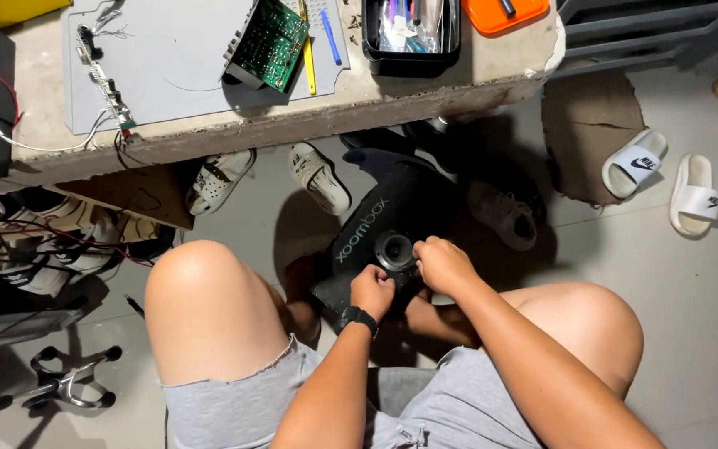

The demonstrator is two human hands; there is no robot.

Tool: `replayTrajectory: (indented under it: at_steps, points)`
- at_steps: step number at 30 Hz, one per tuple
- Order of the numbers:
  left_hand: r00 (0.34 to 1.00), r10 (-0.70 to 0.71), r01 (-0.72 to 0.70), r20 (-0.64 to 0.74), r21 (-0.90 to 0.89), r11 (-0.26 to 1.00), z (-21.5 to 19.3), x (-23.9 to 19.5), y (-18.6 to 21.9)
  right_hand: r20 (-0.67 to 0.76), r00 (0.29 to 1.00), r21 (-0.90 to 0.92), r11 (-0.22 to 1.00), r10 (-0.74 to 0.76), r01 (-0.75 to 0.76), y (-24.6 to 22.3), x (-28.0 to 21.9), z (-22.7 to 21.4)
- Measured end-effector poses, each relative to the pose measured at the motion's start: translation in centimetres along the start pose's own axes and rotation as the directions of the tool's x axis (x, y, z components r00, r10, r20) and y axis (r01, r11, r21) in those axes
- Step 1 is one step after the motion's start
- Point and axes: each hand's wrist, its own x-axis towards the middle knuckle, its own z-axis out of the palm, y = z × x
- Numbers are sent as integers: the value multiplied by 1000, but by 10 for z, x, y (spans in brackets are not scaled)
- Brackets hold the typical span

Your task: The person uses a soldering iron on a green circuit board, then sets it down and uses a screwdriver to work on a black Xoombox device. The person manipulates the circuit board and the Xoombox while seated on the floor.

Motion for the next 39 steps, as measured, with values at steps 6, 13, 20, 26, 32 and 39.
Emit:
replayTrajectory:
  at_steps: [6,13,20,26,32,39]
  points:
    - [982,190,-189,-24,23,982,5,-12,13,-116,956,-215,946,-270,241,-29,-17,9]
    - [929,367,-367,57,-3,930,17,-11,16,-60,996,-41,997,-71,69,-33,0,16]
    - [872,489,-489,25,-10,872,24,-11,9,200,950,9,970,238,-245,-24,12,23]
    - [862,507,-507,-16,-46,861,43,8,-19,95,984,-208,964,-150,167,-16,13,50]
    - [882,466,-471,-75,-84,878,48,22,-20,-10,809,-597,653,-587,467,-12,11,35]
    - [931,364,-364,-17,-63,929,30,7,7,133,987,-299,946,-90,126,1,10,30]
